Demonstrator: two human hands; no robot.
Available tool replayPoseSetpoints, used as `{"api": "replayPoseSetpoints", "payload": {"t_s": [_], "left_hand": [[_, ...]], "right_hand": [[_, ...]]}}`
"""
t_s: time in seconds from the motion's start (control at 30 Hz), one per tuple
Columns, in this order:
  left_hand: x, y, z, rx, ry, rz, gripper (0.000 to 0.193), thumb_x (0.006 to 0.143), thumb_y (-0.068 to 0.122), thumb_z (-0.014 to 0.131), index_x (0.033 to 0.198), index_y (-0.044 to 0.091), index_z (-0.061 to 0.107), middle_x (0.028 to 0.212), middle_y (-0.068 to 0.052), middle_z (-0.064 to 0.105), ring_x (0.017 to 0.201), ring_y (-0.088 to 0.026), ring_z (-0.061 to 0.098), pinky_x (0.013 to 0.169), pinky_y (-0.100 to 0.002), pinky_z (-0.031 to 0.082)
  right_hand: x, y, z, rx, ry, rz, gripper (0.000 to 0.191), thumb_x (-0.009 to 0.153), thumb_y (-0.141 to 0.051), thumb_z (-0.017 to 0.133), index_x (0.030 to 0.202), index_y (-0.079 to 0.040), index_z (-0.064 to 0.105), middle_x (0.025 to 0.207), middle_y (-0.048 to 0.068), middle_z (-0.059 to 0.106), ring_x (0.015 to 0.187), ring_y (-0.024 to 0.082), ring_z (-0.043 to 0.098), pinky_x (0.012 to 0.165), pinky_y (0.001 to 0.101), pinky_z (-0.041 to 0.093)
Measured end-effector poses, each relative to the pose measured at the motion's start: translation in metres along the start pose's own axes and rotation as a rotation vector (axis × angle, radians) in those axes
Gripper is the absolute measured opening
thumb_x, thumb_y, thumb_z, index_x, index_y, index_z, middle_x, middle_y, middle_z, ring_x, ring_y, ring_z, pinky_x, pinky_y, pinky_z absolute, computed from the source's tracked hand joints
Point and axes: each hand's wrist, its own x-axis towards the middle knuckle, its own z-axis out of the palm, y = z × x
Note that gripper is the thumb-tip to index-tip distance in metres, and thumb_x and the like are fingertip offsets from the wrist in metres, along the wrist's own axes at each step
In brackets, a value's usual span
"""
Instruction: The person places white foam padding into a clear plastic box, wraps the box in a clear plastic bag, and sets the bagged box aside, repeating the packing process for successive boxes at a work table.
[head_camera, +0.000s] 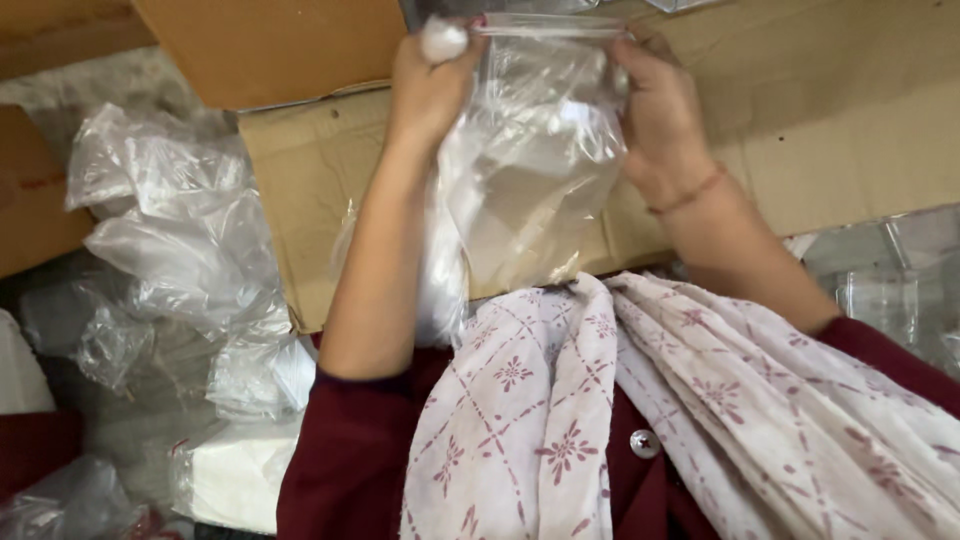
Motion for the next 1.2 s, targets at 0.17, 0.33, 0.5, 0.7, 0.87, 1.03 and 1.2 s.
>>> {"api": "replayPoseSetpoints", "payload": {"t_s": [0.17,0.33,0.5,0.7,0.87,1.03,1.2], "left_hand": [[-0.059,-0.024,-0.011,-0.424,-0.165,0.125,0.033,0.107,0.021,0.067,0.134,0.001,0.065,0.131,-0.005,0.069,0.12,-0.016,0.063,0.105,-0.029,0.05],[-0.051,-0.059,0.001,-0.283,0.029,-0.075,0.034,0.103,0.025,0.066,0.129,0.003,0.069,0.121,-0.006,0.072,0.109,-0.015,0.066,0.094,-0.029,0.053],[-0.063,-0.068,0.011,-0.428,0.094,-0.233,0.028,0.1,0.024,0.067,0.118,0.004,0.07,0.109,-0.005,0.073,0.097,-0.014,0.067,0.082,-0.028,0.055],[-0.067,-0.025,-0.027,-0.471,-0.172,0.004,0.026,0.107,0.017,0.072,0.121,-0.004,0.067,0.103,-0.01,0.065,0.085,-0.019,0.056,0.069,-0.029,0.045],[-0.08,-0.03,0.037,-0.449,-0.36,-0.094,0.039,0.1,0.018,0.074,0.131,-0.001,0.061,0.115,-0.009,0.065,0.099,-0.019,0.06,0.082,-0.031,0.05],[-0.132,-0.048,0.055,-0.366,-0.207,-0.144,0.056,0.093,0.019,0.076,0.141,0.002,0.054,0.128,-0.009,0.065,0.113,-0.019,0.063,0.094,-0.034,0.054],[-0.146,-0.028,-0.031,-0.38,-0.041,0.013,0.073,0.086,0.025,0.085,0.148,0.003,0.052,0.129,-0.011,0.067,0.115,-0.018,0.066,0.101,-0.03,0.056]], "right_hand": [[-0.057,-0.02,-0.005,-0.248,-0.201,-0.093,0.023,0.109,-0.003,0.05,0.128,-0.001,0.062,0.112,0.009,0.067,0.098,0.015,0.063,0.089,0.0289,0.052],[-0.03,0.009,0.002,-0.485,-0.217,-0.235,0.021,0.116,-0.003,0.047,0.129,0.0,0.063,0.121,0.007,0.068,0.108,0.014,0.064,0.097,0.028,0.054],[-0.012,0.01,-0.02,-0.378,-0.269,-0.033,0.029,0.107,-0.009,0.048,0.133,-0.003,0.06,0.122,0.008,0.068,0.111,0.017,0.067,0.097,0.0296,0.056],[-0.05,0.024,-0.026,0.059,-0.324,0.533,0.044,0.103,-0.032,0.051,0.133,-0.002,0.062,0.129,0.014,0.068,0.114,0.024,0.067,0.102,0.0384,0.054],[-0.064,0.034,-0.021,0.21,-0.692,0.603,0.039,0.102,-0.031,0.058,0.129,-0.005,0.064,0.122,0.01,0.069,0.107,0.02,0.068,0.094,0.0355,0.056],[-0.042,0.004,-0.011,-0.078,-0.285,0.28,0.029,0.102,-0.025,0.063,0.124,-0.007,0.064,0.114,0.005,0.07,0.099,0.013,0.069,0.086,0.0301,0.059],[-0.027,0.033,0.017,-0.601,-0.094,-0.191,0.025,0.102,-0.019,0.065,0.125,-0.009,0.063,0.11,-0.001,0.069,0.095,0.007,0.067,0.081,0.0265,0.06]]}}
